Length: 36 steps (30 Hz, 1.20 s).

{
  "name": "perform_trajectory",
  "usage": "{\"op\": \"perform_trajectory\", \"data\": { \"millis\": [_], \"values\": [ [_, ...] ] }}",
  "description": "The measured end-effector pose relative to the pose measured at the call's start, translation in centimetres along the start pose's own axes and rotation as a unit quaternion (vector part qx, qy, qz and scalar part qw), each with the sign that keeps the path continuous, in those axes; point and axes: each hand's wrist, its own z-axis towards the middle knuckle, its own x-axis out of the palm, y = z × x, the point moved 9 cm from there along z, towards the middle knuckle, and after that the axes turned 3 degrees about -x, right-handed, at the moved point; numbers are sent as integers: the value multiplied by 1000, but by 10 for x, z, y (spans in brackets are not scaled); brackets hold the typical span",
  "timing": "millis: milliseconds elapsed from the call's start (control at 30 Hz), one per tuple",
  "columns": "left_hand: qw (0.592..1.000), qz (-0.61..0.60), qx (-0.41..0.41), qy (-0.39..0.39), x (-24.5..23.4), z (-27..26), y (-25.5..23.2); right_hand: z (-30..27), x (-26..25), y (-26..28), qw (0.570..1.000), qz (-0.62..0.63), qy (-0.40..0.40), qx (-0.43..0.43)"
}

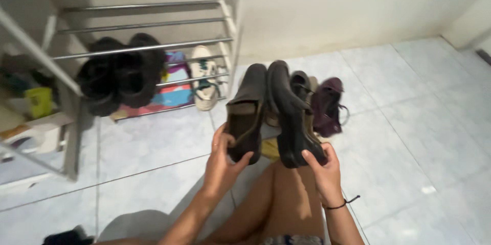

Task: The person removes various shoes and a black garment from a white metal shoe rack and places them on the floor. Then, using a yellow cloth, the person wipes the rack and proceeds to disassemble it by removing the metal rods from the frame.

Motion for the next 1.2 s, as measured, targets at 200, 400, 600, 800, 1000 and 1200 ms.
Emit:
{"op": "perform_trajectory", "data": {
  "millis": [200, 400, 600, 800, 1000, 1200],
  "values": [
    [991, -26, 50, 122, 148, 0, -38, -28, -100, 6, 969, -126, -185, -102],
    [959, -9, 53, 278, 304, -17, -52, -41, -215, -30, 904, -256, -322, -113],
    [919, 64, 87, 379, 423, -54, -30, -55, -297, -80, 822, -443, -338, -118],
    [882, 133, 153, 426, 468, -106, 11, -69, -300, -140, 823, -481, -291, -79],
    [842, 204, 148, 476, 480, -128, 50, -75, -288, -198, 822, -506, -262, 5],
    [849, 142, 125, 493, 456, -131, 38, -62, -303, -224, 837, -479, -234, 122]
  ]
}}
